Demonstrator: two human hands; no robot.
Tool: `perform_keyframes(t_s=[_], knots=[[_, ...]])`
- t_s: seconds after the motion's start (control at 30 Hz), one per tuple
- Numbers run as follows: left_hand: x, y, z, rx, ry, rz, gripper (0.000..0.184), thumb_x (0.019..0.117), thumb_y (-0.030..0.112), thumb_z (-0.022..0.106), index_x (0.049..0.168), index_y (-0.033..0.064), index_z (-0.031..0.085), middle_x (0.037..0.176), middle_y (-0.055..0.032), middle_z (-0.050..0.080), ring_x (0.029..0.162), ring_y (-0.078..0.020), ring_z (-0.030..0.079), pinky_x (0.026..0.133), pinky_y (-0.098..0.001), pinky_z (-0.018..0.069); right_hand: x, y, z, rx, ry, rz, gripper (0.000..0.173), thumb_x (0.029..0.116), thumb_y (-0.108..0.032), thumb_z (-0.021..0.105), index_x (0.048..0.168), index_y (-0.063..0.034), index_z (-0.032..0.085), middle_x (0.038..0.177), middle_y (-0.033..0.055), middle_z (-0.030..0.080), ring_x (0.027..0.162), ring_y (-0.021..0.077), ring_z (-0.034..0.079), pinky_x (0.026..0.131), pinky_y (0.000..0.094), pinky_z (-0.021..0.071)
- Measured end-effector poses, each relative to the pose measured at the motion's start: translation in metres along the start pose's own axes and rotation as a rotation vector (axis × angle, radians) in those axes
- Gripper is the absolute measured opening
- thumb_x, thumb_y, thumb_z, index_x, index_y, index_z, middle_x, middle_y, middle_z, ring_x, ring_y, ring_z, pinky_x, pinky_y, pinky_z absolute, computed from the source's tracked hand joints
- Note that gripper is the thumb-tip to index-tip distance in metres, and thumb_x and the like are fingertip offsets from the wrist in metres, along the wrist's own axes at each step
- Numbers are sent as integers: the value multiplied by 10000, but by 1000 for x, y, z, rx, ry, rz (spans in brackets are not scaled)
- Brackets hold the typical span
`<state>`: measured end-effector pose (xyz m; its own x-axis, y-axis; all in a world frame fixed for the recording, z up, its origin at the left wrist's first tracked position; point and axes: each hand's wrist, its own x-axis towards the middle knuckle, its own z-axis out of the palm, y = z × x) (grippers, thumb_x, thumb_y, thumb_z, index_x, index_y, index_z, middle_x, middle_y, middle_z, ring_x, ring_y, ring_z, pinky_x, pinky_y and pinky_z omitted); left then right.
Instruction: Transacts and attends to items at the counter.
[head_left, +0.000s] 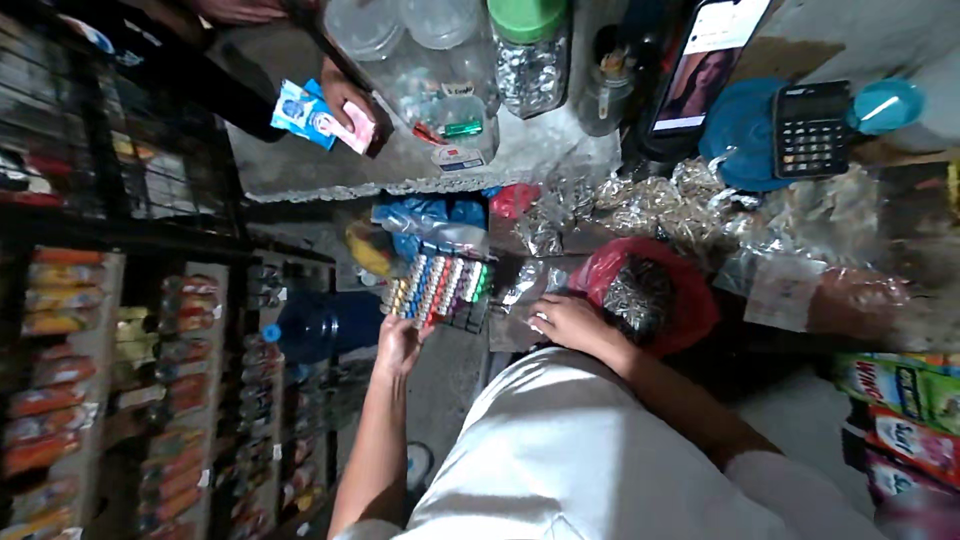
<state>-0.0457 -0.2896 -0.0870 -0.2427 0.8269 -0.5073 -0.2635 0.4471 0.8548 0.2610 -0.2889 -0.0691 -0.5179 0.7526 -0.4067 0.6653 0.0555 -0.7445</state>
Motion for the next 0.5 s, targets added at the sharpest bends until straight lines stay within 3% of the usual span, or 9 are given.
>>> perform_keyframes(t_s=[0.17,0.27,0.4,0.5], knots=[[18,-48,-6,64,-89,-176,309,950,-126,320,1184,25,455,866,5,680,706,-65,687,639,-237,602,-11,10,-31,59,216,42,318,1067,-172,507,1231,32,686,1228,238,679,1153,376,659,1027,545,484],[32,-62,7,123,-139,-269,295,988,-110,356,1255,-28,454,895,-38,674,727,-93,695,669,-256,606,-13,5,-57,14,245,85,306,1070,-158,496,1234,22,681,1191,243,673,1110,383,657,981,560,487],[52,-68,25,148,-265,-299,399,1015,-82,375,1412,-44,396,1021,-93,660,792,-132,696,717,-300,607,7,-16,-88,-149,367,-20,279,1054,-150,536,1225,5,693,1135,230,690,1027,387,687,921,581,526],[64,-59,35,330,-362,-207,434,1052,-35,384,1486,-38,368,1173,-152,609,896,-148,678,767,-307,592,36,-39,-111,-263,578,-166,273,1033,-189,570,1176,-10,717,1144,206,701,1034,366,700,898,546,556]])
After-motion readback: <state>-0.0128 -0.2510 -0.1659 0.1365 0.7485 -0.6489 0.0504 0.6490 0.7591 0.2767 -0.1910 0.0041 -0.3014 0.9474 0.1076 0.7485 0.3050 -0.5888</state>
